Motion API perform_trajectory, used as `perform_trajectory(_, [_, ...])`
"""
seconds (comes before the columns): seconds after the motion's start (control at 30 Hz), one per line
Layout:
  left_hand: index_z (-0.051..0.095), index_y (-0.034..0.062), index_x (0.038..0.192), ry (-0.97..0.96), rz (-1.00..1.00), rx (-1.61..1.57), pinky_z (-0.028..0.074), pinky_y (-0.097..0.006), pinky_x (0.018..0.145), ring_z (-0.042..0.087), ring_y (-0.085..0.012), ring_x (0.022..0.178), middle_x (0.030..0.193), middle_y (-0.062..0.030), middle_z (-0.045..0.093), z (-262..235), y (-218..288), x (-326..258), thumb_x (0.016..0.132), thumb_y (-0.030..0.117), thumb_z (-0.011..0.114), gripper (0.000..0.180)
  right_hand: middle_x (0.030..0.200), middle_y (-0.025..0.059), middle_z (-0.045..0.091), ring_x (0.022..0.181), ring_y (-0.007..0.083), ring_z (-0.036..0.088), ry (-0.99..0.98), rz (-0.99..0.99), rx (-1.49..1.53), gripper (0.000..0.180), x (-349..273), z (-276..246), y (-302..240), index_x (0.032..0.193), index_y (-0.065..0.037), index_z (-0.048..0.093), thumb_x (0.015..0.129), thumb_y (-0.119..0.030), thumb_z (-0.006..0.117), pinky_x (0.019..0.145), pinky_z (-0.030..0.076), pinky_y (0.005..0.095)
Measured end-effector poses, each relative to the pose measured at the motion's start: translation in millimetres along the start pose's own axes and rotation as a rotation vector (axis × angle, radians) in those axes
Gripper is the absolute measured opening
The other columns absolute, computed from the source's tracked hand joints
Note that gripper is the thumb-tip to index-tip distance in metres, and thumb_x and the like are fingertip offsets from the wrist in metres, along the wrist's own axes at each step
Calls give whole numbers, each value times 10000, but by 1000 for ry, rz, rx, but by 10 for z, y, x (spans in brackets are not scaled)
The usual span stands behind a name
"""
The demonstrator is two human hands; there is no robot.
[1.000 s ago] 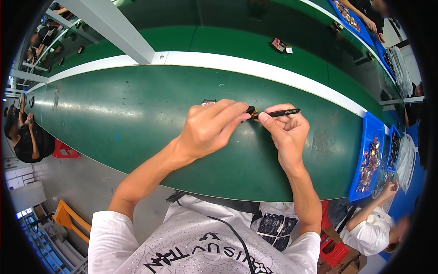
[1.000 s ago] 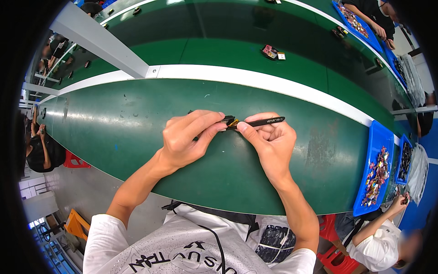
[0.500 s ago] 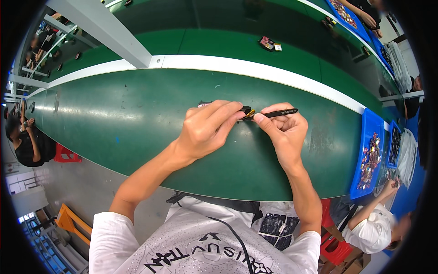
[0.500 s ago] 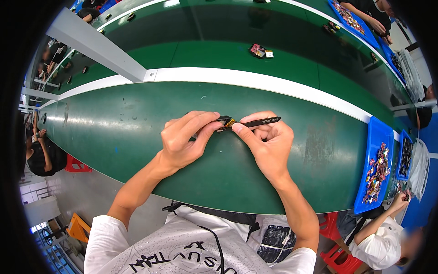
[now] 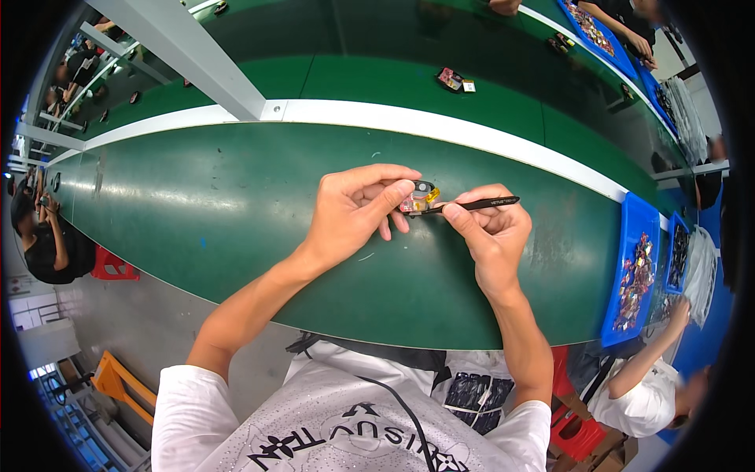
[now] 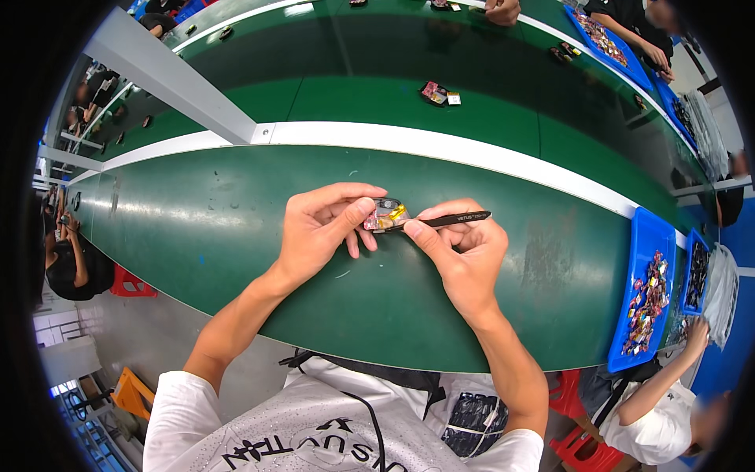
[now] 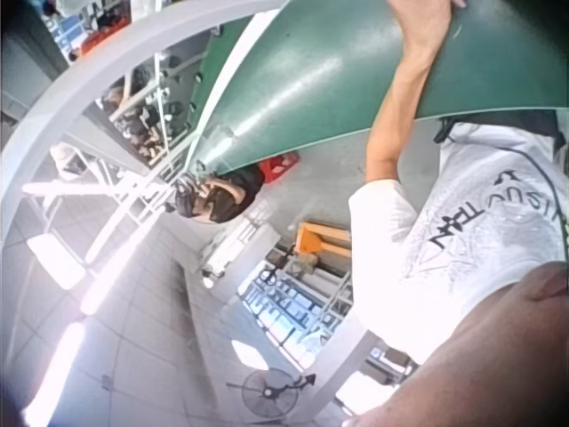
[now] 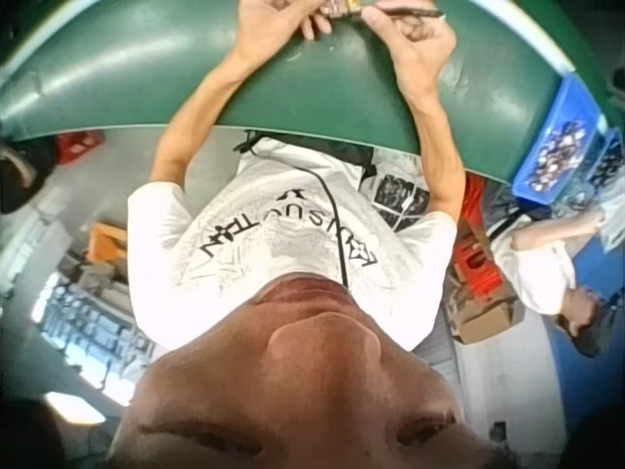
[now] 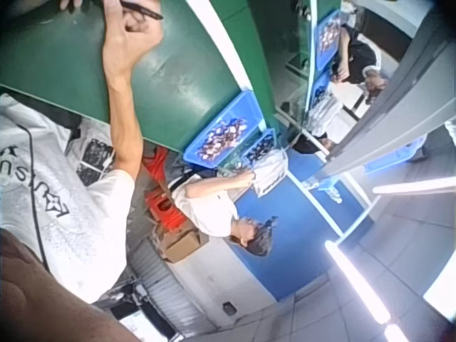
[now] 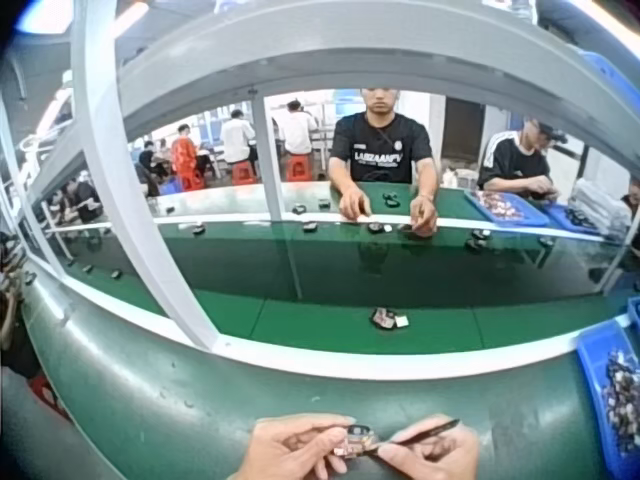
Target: Assembling small electronic components onto a circuit board using tweezers on a factory assembly line.
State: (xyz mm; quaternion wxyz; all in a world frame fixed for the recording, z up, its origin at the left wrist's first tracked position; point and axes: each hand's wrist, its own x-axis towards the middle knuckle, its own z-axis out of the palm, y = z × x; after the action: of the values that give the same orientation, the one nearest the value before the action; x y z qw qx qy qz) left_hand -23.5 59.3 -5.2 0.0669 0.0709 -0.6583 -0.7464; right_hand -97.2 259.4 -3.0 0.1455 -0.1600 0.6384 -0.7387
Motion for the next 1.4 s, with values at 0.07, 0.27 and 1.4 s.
perform_trajectory(0.07, [692,-74,1207,-17,-13,-42,558,-248,491,731,-185,687,989,-166,735,-4,4,10,1047,130,626,268,736,-27,629,561,-29,438,0,-20,10,158,2,-7,1,973,16,681,878,40,805,490,288,170])
perform_trajectory(0.27, [695,-68,1201,-88,-65,-120,566,-255,478,736,-201,682,1001,-178,734,10,0,18,1061,162,605,284,815,11,702,549,-19,453,34,-204,-73,145,-41,-12,87,928,6,709,854,27,832,489,303,170])
perform_trajectory(1.4, [663,-78,1278,-33,104,-24,584,-242,499,735,-191,738,1037,-130,659,165,-32,-5,1003,13,646,291,859,48,766,513,-15,460,85,-316,-182,142,-94,-97,160,910,2,742,826,16,856,456,295,175])
